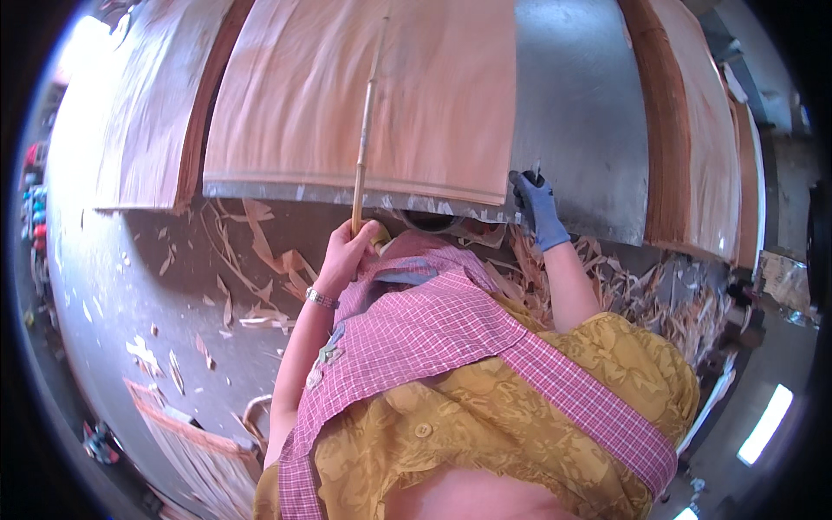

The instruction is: The person aligns a sheet of wood veneer on a table, measures a section using a rod, and uses a blade to cut a specific shape from the material.

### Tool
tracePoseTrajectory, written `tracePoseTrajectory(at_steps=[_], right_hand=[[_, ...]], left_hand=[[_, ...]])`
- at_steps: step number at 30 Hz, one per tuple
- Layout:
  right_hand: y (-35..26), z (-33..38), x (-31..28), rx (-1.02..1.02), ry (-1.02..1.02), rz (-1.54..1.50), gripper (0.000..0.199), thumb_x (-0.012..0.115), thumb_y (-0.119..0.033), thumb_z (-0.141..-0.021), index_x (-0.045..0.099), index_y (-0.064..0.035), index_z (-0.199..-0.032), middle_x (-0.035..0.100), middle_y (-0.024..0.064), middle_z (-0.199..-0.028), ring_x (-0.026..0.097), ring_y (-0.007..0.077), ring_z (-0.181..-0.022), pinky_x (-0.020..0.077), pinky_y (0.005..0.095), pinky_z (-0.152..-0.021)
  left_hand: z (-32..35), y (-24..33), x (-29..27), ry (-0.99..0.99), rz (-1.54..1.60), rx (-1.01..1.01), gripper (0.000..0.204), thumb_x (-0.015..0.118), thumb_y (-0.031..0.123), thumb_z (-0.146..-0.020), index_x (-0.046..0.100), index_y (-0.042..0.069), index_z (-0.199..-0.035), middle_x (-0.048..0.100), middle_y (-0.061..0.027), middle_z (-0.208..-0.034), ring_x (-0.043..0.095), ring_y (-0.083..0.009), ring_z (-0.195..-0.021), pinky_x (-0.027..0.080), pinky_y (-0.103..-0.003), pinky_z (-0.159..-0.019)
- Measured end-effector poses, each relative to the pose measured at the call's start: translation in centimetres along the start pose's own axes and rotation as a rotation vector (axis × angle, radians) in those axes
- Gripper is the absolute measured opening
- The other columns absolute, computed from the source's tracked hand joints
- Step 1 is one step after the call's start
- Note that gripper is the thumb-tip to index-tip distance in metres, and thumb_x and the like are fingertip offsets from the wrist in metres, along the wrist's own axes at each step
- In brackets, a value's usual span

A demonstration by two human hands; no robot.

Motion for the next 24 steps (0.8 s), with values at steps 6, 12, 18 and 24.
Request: tracePoseTrajectory(at_steps=[6,12,18,24], right_hand=[[3.1,-2.7,1.6,-0.265,0.364,0.678,0.041,0.081,-0.034,-0.073,0.063,-0.0015,-0.091,0.066,0.0105,-0.077,0.063,0.0265,-0.072,0.0505,0.038,-0.07],[3.6,-1.7,1.6,-0.285,0.494,0.493,0.046,0.079,-0.031,-0.076,0.064,-0.0008,-0.108,0.07,0.0151,-0.09,0.068,0.0303,-0.085,0.0527,0.0387,-0.078],[-1.0,1.1,10.4,-0.304,0.666,1.024,0.053,0.066,-0.046,-0.086,0.057,-0.0053,-0.119,0.06,0.0191,-0.117,0.061,0.0366,-0.106,0.0502,0.0484,-0.086],[-3.1,2.2,16.5,-0.213,0.797,1.145,0.03,0.06,-0.035,-0.09,0.061,-0.009,-0.106,0.061,0.0171,-0.105,0.065,0.0386,-0.086,0.0523,0.0489,-0.075]], left_hand=[[-5.7,1.9,-6.6,-0.075,-0.01,0.143,0.028,0.064,0.031,-0.094,0.06,0.003,-0.095,0.055,0.0027,-0.063,0.045,-0.0033,-0.044,0.037,-0.02,-0.038],[-8.0,6.3,-12.6,-0.172,-0.008,0.002,0.029,0.063,0.031,-0.094,0.056,0.004,-0.099,0.057,-0.0004,-0.061,0.047,-0.0069,-0.037,0.036,-0.021,-0.033],[-9.4,8.1,-17.2,-0.255,0.057,0.007,0.028,0.062,0.03,-0.094,0.054,0.004,-0.098,0.054,-0.001,-0.059,0.045,-0.0081,-0.036,0.034,-0.022,-0.031],[-8.4,9.8,-22.4,-0.165,-0.043,0.068,0.03,0.062,0.033,-0.094,0.052,0.006,-0.089,0.046,0.0025,-0.051,0.042,-0.0068,-0.035,0.032,-0.022,-0.031]])
Point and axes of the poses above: each hand's wrist, its own z-axis away from the middle knuckle, its own x-axis out of the palm, y = z × x, the point moved 3 cm from there along -z, towards the middle knuckle
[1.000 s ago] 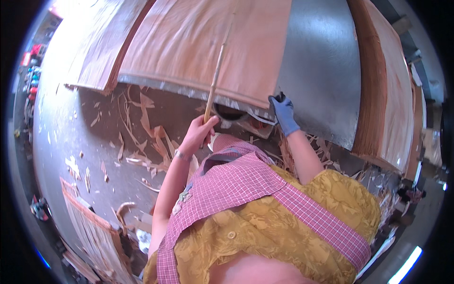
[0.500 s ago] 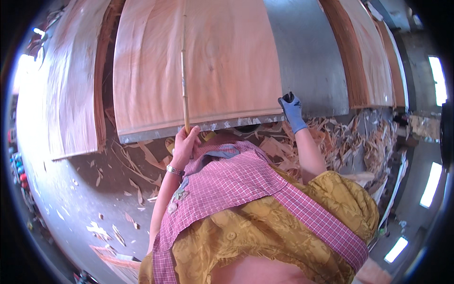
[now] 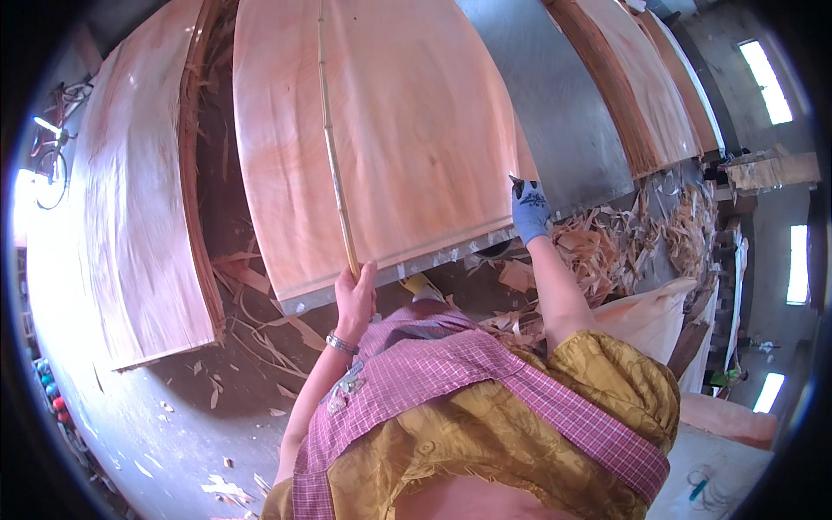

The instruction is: The person aligns a sheet of wood veneer on a table, measures a section using a rod, and uses a blade to cut a specific shape from the material.

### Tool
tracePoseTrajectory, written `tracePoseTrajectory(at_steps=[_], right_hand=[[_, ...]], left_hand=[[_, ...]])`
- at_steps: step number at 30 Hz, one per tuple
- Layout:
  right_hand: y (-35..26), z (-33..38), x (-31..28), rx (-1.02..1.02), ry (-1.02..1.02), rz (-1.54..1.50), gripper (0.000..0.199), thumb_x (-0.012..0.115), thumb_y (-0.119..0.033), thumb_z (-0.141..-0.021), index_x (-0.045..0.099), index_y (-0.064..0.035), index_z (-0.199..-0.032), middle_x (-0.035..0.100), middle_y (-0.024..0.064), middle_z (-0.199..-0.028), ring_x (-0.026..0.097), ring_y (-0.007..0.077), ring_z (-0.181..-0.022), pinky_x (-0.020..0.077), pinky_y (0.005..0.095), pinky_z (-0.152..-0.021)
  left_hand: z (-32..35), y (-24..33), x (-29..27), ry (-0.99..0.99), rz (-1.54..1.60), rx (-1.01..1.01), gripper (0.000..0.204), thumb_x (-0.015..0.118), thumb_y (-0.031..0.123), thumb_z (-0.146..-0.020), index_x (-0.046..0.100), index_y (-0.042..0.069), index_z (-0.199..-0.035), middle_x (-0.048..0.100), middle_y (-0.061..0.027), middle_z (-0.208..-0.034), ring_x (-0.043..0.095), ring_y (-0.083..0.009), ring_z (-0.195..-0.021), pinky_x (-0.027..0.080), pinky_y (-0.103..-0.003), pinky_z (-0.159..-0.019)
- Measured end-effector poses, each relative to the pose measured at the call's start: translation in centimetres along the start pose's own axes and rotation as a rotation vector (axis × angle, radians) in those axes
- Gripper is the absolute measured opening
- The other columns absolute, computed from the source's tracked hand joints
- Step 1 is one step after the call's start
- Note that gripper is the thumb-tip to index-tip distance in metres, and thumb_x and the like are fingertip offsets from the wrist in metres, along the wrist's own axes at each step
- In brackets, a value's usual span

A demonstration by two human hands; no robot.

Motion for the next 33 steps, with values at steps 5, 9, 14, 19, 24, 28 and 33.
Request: tracePoseTrajectory(at_steps=[5,9,14,19,24,28,33], right_hand=[[-9.1,2.1,-4.8,-0.16,0.042,-0.446,0.041,0.062,-0.025,-0.09,0.056,-0.0067,-0.125,0.068,0.0191,-0.104,0.068,0.0349,-0.089,0.054,0.0429,-0.076],[-20.4,3.4,-4.6,-0.323,-0.221,-0.96,0.054,0.07,-0.021,-0.087,0.051,-0.0069,-0.136,0.069,0.0128,-0.109,0.067,0.0191,-0.095,0.0522,0.0319,-0.083],[-36.4,5.9,-7.9,-0.626,-0.411,-1.072,0.051,0.07,-0.023,-0.088,0.054,-0.0014,-0.131,0.067,0.0148,-0.114,0.064,0.0163,-0.102,0.0502,0.0309,-0.088],[-47.0,10.0,-13.7,-0.715,-0.597,-1.2,0.054,0.069,-0.021,-0.089,0.05,0.0043,-0.133,0.066,0.0166,-0.116,0.062,0.013,-0.099,0.0505,0.0293,-0.086],[-46.8,14.0,-17.4,-0.686,-0.659,-1.331,0.052,0.066,-0.016,-0.092,0.047,0.0044,-0.136,0.065,0.0099,-0.119,0.059,0.0074,-0.095,0.0506,0.0251,-0.081],[-41.3,16.1,-17.2,-0.507,-0.734,-1.256,0.047,0.067,-0.018,-0.092,0.052,-0.0007,-0.134,0.064,0.0,-0.102,0.055,0.0031,-0.082,0.0469,0.0192,-0.068],[-29.0,16.1,-6.8,-0.057,-0.449,-1.196,0.025,0.068,-0.029,-0.092,0.067,-0.0077,-0.105,0.059,-0.005,-0.075,0.048,0.0026,-0.059,0.0388,0.0192,-0.049]], left_hand=[[-0.3,1.0,-2.9,-0.002,0.018,-0.02,0.029,0.061,0.034,-0.094,0.052,0.007,-0.089,0.045,0.0022,-0.053,0.04,-0.0076,-0.036,0.031,-0.024,-0.031],[-1.7,0.8,-3.9,-0.049,0.087,0.016,0.027,0.063,0.031,-0.093,0.05,0.008,-0.086,0.045,0.0023,-0.053,0.039,-0.0086,-0.035,0.03,-0.025,-0.03],[-3.1,-1.4,-5.2,-0.007,-0.072,0.063,0.028,0.066,0.025,-0.086,0.05,0.003,-0.093,0.05,-0.0006,-0.058,0.047,-0.0121,-0.041,0.041,-0.028,-0.037],[-4.3,-6.3,-5.7,-0.201,-0.203,0.214,0.074,0.074,0.009,-0.078,0.023,0.004,-0.131,0.056,-0.0052,-0.083,0.053,-0.0094,-0.061,0.045,-0.023,-0.048],[-2.7,-6.3,-3.9,-0.017,0.29,0.138,0.067,0.076,0.012,-0.081,0.028,0.006,-0.128,0.056,-0.0046,-0.08,0.053,-0.0105,-0.061,0.044,-0.024,-0.048],[-2.1,-5.6,-3.7,0.097,0.689,-0.061,0.034,0.07,0.018,-0.089,0.046,0.006,-0.108,0.056,-0.0052,-0.077,0.054,-0.0139,-0.057,0.049,-0.03,-0.048],[-0.4,-4.3,-2.3,-0.012,0.938,-0.133,0.015,0.064,0.017,-0.093,0.053,0.005,-0.092,0.055,-0.0041,-0.075,0.055,-0.0157,-0.057,0.048,-0.031,-0.048]])
Point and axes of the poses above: each hand's wrist, its own z-axis away from the middle knuckle, its own x-axis out of the palm, y = z × x, the point moved 3 cm from there along -z, towards the middle knuckle
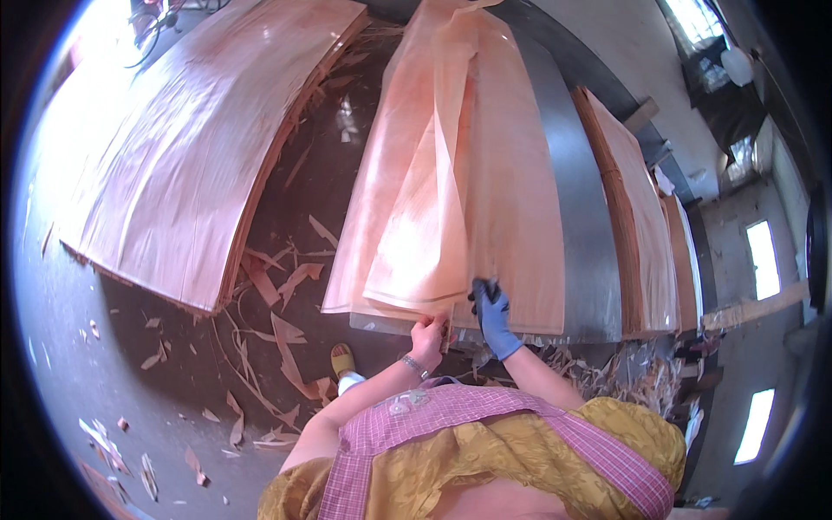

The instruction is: The person aligns a sheet of wood veneer on a table, measures a section using a rod, and uses a blade to cut a specific shape from the material.

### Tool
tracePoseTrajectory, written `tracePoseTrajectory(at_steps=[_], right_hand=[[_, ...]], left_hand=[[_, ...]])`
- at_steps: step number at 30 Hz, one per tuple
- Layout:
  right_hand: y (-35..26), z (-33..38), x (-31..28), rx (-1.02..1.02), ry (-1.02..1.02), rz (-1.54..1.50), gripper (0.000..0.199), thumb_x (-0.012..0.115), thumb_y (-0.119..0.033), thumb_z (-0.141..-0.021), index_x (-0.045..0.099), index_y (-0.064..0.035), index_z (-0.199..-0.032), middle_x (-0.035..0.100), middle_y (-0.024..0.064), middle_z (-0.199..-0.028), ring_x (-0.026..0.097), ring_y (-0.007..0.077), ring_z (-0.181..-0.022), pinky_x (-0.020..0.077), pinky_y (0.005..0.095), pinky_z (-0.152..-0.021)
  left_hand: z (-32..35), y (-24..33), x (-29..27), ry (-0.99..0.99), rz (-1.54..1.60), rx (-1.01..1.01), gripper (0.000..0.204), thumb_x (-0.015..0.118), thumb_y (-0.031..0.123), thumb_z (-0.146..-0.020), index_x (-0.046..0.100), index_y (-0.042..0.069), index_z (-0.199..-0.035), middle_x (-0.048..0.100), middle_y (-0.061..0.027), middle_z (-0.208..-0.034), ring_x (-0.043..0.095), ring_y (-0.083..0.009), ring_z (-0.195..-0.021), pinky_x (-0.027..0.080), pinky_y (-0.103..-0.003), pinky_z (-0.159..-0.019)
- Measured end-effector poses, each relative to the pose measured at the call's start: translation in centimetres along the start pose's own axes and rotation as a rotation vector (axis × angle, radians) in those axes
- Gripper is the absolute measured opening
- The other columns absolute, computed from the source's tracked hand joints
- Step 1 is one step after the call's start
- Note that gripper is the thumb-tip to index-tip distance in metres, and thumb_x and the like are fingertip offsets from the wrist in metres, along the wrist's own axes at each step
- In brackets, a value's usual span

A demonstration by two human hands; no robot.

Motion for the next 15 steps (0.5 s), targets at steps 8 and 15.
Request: tracePoseTrajectory(at_steps=[8,15], right_hand=[[-8.9,4.0,3.2,0.318,-0.196,-0.182,0.02,0.073,-0.027,-0.087,0.058,-0.0153,-0.079,0.057,-0.0049,-0.07,0.052,0.007,-0.057,0.0393,0.024,-0.046],[-19.9,0.4,-10.8,0.158,0.056,-0.077,0.033,0.067,-0.039,-0.085,0.065,-0.0093,-0.099,0.065,0.0069,-0.064,0.045,0.0093,-0.037,0.0341,0.023,-0.035]], left_hand=[[5.7,5.7,3.5,-0.27,0.004,-0.068,0.017,0.054,0.014,-0.098,0.059,0.004,-0.112,0.063,-0.0047,-0.095,0.062,-0.016,-0.082,0.054,-0.03,-0.069],[9.2,5.5,6.7,-0.988,-0.259,-0.182,0.053,0.057,0.032,-0.097,0.042,0.004,-0.14,0.049,-0.0145,-0.139,0.049,-0.0258,-0.129,0.042,-0.04,-0.107]])
Point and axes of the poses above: each hand's wrist, its own z-axis away from the middle knuckle, its own x-axis out of the palm, y = z × x, the point moved 3 cm from there along -z, towards the middle knuckle
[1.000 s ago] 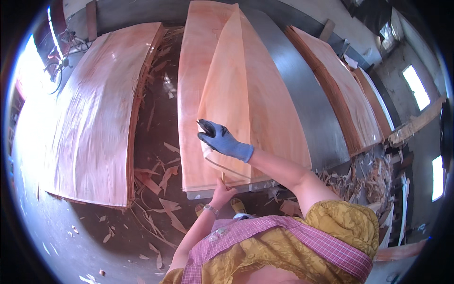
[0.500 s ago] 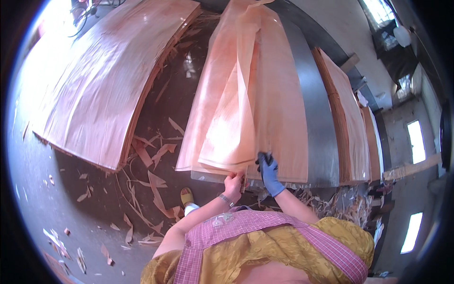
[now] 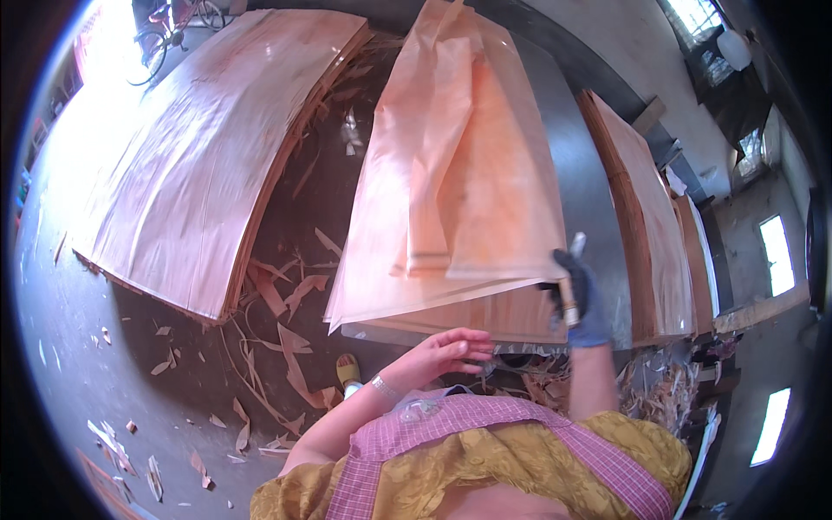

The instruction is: The person aligns a sheet of wood veneer on a table, measures a section using a rod, and uses a blade to cut a specific shape from the material.

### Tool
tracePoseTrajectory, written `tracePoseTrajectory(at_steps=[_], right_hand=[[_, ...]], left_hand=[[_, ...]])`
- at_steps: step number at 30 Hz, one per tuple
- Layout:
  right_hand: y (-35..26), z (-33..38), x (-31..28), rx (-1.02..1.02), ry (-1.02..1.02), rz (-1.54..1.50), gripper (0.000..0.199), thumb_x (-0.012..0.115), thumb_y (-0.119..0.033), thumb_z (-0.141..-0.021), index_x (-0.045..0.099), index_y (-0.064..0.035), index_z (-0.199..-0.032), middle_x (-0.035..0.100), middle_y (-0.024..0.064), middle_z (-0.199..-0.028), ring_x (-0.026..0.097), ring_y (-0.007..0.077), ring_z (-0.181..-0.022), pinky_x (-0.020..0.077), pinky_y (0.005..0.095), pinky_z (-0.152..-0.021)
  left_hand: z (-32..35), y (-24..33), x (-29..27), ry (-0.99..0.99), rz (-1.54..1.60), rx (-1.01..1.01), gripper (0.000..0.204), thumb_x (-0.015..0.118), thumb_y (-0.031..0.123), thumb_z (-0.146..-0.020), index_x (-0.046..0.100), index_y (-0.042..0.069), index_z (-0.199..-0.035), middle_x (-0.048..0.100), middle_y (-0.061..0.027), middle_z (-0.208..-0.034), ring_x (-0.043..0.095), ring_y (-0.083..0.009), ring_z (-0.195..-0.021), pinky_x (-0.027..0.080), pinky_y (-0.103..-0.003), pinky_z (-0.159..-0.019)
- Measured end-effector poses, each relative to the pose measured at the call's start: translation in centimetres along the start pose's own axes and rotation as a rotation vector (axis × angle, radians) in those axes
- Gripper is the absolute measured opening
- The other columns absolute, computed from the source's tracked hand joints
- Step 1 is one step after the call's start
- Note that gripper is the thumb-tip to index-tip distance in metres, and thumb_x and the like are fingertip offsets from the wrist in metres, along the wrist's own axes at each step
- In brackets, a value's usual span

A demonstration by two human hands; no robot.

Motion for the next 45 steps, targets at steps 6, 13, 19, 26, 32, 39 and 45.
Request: tracePoseTrajectory(at_steps=[6,13,19,26,32,39,45], right_hand=[[3.0,-9.6,-18.4,0.055,-0.064,-0.054,0.023,0.066,-0.038,-0.089,0.068,-0.0171,-0.098,0.049,-0.0009,-0.056,0.043,0.0075,-0.04,0.0292,0.0227,-0.036],[13.0,-16.9,-35.5,0.097,-0.206,-0.378,0.03,0.069,-0.033,-0.087,0.049,-0.0218,-0.068,0.035,-0.0058,-0.044,0.028,0.0078,-0.031,0.0175,0.0269,-0.032],[26.9,-14.1,-51.5,0.014,0.15,-0.324,0.017,0.074,-0.023,-0.081,0.065,-0.0116,-0.091,0.056,-0.0039,-0.079,0.05,0.0084,-0.067,0.0409,0.025,-0.058],[33.2,-14.0,-58.8,0.088,0.127,0.022,0.031,0.075,-0.023,-0.082,0.065,0.0013,-0.099,0.06,0.0025,-0.085,0.054,0.0119,-0.077,0.0453,0.0294,-0.065],[36.1,-28.9,-58.3,-0.037,0.118,0.19,0.062,0.074,-0.037,-0.083,0.054,0.003,-0.126,0.063,0.0162,-0.111,0.065,0.0236,-0.085,0.0544,0.0339,-0.069],[34.5,-27.8,-62.6,0.139,0.186,0.262,0.048,0.069,-0.039,-0.087,0.061,-0.0003,-0.115,0.068,0.014,-0.096,0.066,0.0218,-0.072,0.0534,0.0349,-0.061],[43.3,-16.3,-64.0,-0.209,0.492,0.844,0.042,0.062,-0.04,-0.091,0.064,-0.0014,-0.107,0.067,0.0231,-0.095,0.065,0.0405,-0.09,0.0524,0.0457,-0.073]], left_hand=[[1.0,-6.0,-4.8,0.33,0.357,0.422,0.098,0.06,0.071,-0.077,0.035,0.004,-0.144,0.034,-0.015,-0.151,0.035,-0.0283,-0.139,0.026,-0.06,-0.113],[5.0,-10.2,-9.0,0.916,0.374,1.043,0.069,0.066,0.059,-0.083,0.055,0.004,-0.122,0.063,-0.0093,-0.121,0.059,-0.0261,-0.113,0.045,-0.048,-0.102],[7.3,-19.2,-6.5,1.162,0.078,0.936,0.048,0.054,0.043,-0.097,0.055,0.005,-0.126,0.064,-0.007,-0.121,0.062,-0.0234,-0.107,0.054,-0.04,-0.089],[-0.1,-22.2,-8.6,1.375,-0.118,0.848,0.037,0.055,0.031,-0.098,0.056,0.007,-0.126,0.061,-0.0057,-0.123,0.059,-0.0237,-0.111,0.051,-0.043,-0.094],[-10.7,-15.7,-15.5,1.552,-0.177,0.828,0.017,0.065,0.026,-0.094,0.064,0.009,-0.098,0.064,0.0033,-0.083,0.06,-0.012,-0.072,0.052,-0.03,-0.064],[-16.8,-17.6,-16.7,1.615,-0.028,0.631,0.017,0.068,0.03,-0.091,0.061,0.014,-0.091,0.057,0.0055,-0.075,0.056,-0.0116,-0.064,0.047,-0.031,-0.052],[-13.3,-18.9,-18.0,1.575,-0.05,0.805,0.022,0.069,0.032,-0.09,0.06,0.012,-0.091,0.059,0.0037,-0.075,0.057,-0.0115,-0.064,0.047,-0.033,-0.052]])
Point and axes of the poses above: each hand's wrist, its own z-axis away from the middle knuckle, its own x-axis out of the palm, y = z × x, the point moved 3 cm from there along -z, towards the middle knuckle
